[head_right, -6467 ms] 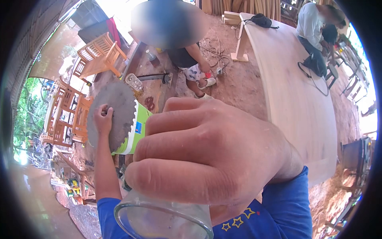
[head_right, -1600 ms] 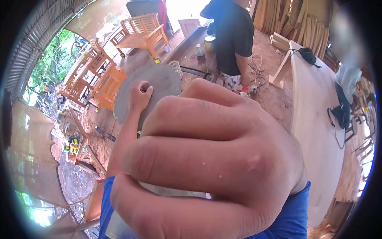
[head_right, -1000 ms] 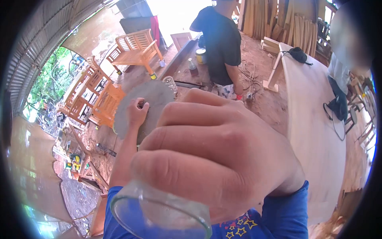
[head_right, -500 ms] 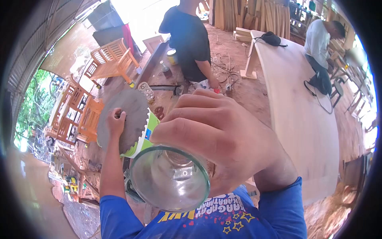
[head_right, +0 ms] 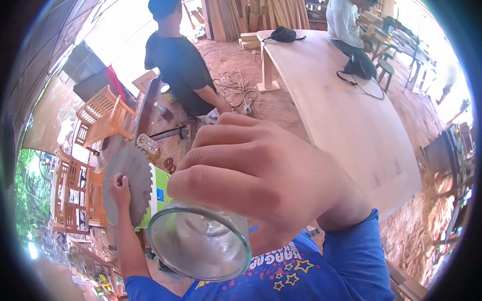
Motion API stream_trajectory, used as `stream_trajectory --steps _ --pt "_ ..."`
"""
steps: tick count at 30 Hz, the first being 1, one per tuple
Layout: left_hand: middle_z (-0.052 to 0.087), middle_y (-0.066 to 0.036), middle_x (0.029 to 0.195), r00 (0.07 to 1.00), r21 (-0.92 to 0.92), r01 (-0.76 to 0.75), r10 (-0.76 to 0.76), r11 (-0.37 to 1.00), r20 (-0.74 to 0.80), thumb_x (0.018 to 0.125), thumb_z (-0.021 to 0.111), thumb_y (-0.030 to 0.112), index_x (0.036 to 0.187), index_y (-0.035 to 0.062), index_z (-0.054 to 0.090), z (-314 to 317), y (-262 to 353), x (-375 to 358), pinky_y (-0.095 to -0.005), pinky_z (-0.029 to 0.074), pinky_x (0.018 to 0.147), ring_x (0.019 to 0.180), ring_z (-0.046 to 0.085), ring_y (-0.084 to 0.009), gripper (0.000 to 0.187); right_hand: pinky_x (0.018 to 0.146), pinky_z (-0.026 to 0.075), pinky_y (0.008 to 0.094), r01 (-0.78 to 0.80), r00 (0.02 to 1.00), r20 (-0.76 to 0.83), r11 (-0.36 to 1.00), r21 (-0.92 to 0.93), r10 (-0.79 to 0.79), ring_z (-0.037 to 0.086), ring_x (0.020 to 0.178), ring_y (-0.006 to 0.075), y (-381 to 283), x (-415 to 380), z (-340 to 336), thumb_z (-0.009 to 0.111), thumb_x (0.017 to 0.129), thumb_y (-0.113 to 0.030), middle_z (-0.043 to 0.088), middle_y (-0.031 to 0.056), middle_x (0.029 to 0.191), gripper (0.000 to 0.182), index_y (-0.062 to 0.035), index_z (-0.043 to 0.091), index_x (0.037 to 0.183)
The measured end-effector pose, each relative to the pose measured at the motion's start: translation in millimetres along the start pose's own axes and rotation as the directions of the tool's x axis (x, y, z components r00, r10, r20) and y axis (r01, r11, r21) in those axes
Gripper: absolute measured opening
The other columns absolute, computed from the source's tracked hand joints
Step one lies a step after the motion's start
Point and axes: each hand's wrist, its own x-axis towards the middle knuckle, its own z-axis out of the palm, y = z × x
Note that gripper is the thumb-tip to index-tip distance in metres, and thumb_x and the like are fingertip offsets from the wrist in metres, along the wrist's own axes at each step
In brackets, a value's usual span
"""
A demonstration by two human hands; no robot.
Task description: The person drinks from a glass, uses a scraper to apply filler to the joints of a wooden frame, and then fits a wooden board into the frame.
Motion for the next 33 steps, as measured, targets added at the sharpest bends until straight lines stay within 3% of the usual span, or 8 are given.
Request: stream_trajectory --steps 11,23,33 --pt "0.068 -0.014 0.102 1.000 0.052 -0.028 0.027 0.998 0.014 0.090 0.072 0.017 0.107 0.0016 0.073 2.1 -8.0 1.8 -0.0417 0.057 0.082 0.090 0.069 -0.0303 0.023 0.055 0.044 0.0318 0.046 0.963 -0.258 0.992 -0.117 -0.075 0.064 0.060 0.0196 -11.8 -9.5 -6.6 0.081 0.088 -0.029 0.076 0.0116 0.078 0.027 -0.0054 0.072 0.097" --pt "0.068 -0.014 0.103 0.999 0.069 -0.034 0.034 0.997 0.005 0.089 0.073 0.019 0.107 0.0035 0.074 1.3 -7.6 1.6 -0.0422 0.056 0.083 0.091 0.069 -0.0301 0.023 0.053 0.040 0.0281 -0.014 0.986 -0.167 0.987 -0.159 -0.013 0.060 0.059 0.0148 -35.1 0.3 -17.0 0.075 0.094 -0.026 0.077 0.0088 0.078 0.018 -0.0090 0.072 0.099" --pt "0.068 -0.013 0.099 0.999 0.047 -0.047 0.048 0.998 -0.006 0.088 0.074 0.018 0.104 0.0039 0.074 -1.4 -2.2 0.8 -0.0424 0.055 0.083 0.089 0.067 -0.0294 0.022 0.054 0.037 0.0273 0.206 0.960 -0.117 0.925 -0.319 -0.254 0.057 0.061 0.0133 -35.7 18.2 -15.1 0.072 0.095 -0.021 0.077 0.0061 0.079 0.009 -0.0118 0.072 0.096"
